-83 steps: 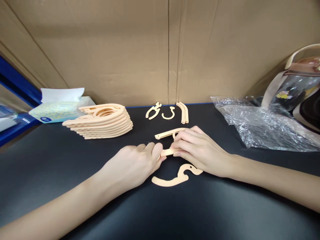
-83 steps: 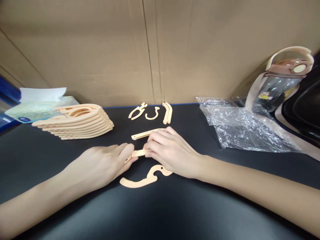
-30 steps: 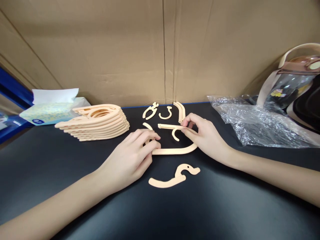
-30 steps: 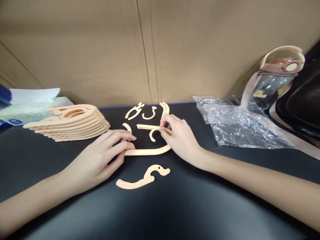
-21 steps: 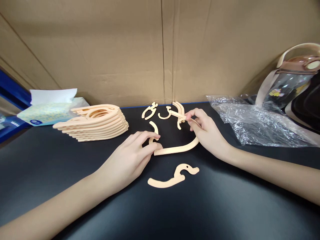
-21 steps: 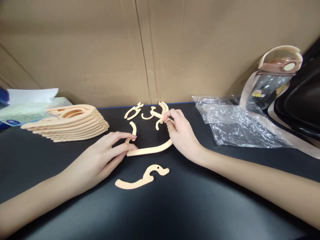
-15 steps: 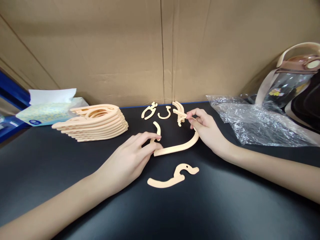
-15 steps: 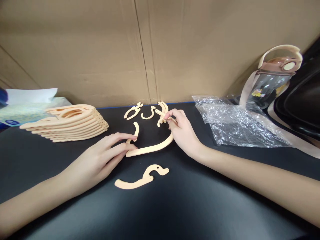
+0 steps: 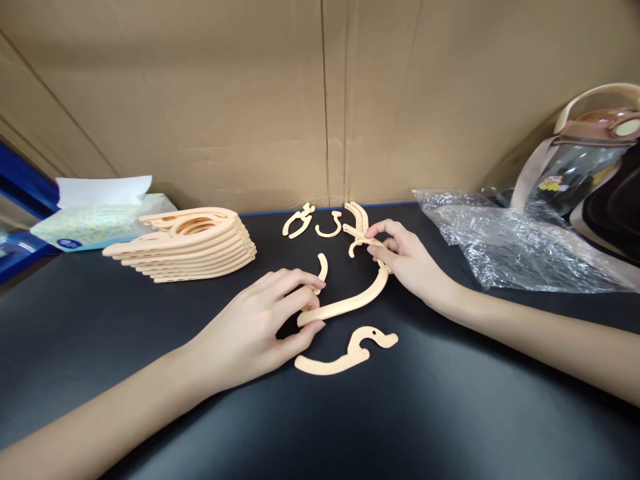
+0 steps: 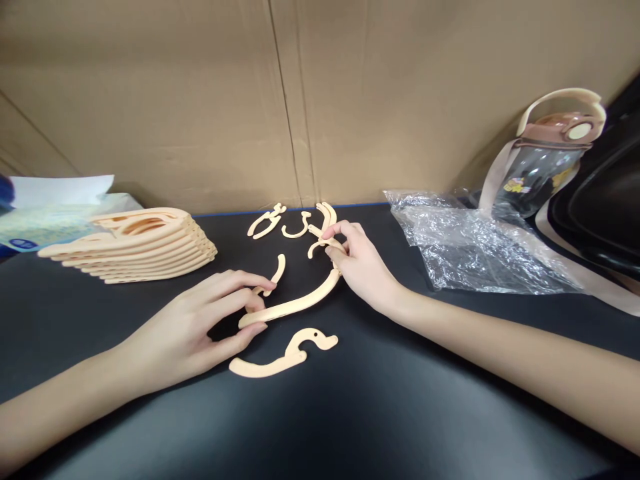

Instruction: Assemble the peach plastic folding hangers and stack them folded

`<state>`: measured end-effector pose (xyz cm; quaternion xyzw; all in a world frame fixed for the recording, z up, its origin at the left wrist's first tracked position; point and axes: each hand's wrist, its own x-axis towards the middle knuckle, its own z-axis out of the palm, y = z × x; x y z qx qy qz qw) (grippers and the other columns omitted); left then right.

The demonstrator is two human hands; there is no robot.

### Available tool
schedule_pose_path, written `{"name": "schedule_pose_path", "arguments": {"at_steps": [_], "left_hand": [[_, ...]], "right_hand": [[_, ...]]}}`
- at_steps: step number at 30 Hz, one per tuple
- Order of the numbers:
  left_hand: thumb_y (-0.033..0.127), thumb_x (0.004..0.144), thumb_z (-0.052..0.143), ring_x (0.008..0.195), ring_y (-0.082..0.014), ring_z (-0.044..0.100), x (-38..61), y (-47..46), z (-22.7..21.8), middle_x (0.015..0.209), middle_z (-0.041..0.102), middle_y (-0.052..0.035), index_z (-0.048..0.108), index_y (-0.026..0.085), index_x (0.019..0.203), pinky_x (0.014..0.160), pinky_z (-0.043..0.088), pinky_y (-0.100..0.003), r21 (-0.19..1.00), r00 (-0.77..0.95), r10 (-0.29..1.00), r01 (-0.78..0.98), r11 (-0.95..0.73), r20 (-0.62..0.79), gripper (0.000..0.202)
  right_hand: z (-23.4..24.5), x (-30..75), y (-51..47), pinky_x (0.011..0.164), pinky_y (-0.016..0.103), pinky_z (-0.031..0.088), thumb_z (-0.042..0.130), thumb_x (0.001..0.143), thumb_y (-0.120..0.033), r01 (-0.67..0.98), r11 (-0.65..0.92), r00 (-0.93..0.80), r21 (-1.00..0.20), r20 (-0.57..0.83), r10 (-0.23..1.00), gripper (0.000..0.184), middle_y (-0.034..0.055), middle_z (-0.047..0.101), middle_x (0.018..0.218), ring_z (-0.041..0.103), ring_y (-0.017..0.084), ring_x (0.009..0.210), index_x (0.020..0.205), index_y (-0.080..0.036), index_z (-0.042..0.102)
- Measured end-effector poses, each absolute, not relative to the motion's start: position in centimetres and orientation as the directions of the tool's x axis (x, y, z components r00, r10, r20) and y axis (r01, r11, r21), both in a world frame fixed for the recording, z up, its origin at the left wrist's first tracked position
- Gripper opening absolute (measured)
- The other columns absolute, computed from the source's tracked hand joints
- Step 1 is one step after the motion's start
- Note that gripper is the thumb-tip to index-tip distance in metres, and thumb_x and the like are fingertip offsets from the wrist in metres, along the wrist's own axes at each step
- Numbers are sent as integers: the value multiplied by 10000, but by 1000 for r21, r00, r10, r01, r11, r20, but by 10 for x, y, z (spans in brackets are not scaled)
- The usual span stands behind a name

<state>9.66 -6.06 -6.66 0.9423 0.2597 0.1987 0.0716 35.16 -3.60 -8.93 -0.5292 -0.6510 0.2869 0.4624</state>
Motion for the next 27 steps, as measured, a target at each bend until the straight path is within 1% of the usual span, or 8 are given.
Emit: {"name": "schedule_pose_path", "arguments": {"at_steps": [3,5,8,12,14,20,24,27], "left_hand": [[226,966,510,1025,-203,600,96,-60,-67,1079,649,-78,591,192,947,870,474,-335,243,805,487,425,-872,339,89],[210,957,517,1024,-197,604,96,-60,-67,1090,652,-82,582,189,991,869,482,-324,248,810,471,406,-880,348,76],[181,933,520,997,-187,612,97,-61,-66,1112,652,-85,567,184,1065,847,498,-309,248,807,465,398,-883,363,140],[110,910,503,1010,-176,606,98,-62,-65,1101,655,-67,551,188,1091,857,488,-291,229,826,418,354,-907,377,203],[75,902,492,1019,-171,599,98,-62,-64,1109,649,-64,549,188,1094,869,478,-284,210,842,389,332,-920,374,230],[38,883,466,1006,-167,592,98,-61,-63,1133,632,-67,545,191,1131,857,473,-281,212,861,366,307,-928,354,301],[6,866,451,1001,-157,579,96,-61,-64,1140,627,-61,549,191,1127,875,457,-271,225,861,365,300,-927,354,335],[-15,855,446,994,-151,572,95,-61,-64,1160,621,-52,547,194,1140,873,444,-267,234,866,372,305,-923,335,368]], "right_hand": [[-90,351,-36,480,251,336,543,849,-229,427,282,-28,-859,300,954,104,-41,466,728,417,100,541,952,-222,544],[-90,351,-36,474,248,345,541,852,-233,430,289,-38,-855,302,952,103,-32,487,763,423,94,539,954,-220,544],[-90,350,-36,488,246,378,540,856,-232,439,302,-53,-846,311,949,95,-11,524,843,448,88,559,951,-219,547],[-91,351,-35,572,267,450,539,859,-209,464,325,-69,-824,332,941,94,25,555,1005,518,101,660,948,-221,567],[-91,352,-34,613,281,469,543,856,-195,479,334,-80,-812,339,937,94,32,552,1047,539,110,705,941,-219,575],[-92,353,-33,679,313,482,566,844,-179,504,344,-98,-792,344,934,106,25,540,1019,542,122,731,942,-215,586],[-92,352,-34,701,327,481,577,841,-183,503,347,-105,-791,343,933,97,15,529,997,529,116,710,932,-217,589],[-91,351,-35,717,335,478,573,844,-181,489,347,-114,-800,336,935,101,18,530,1023,535,112,707,937,-216,588]]}}
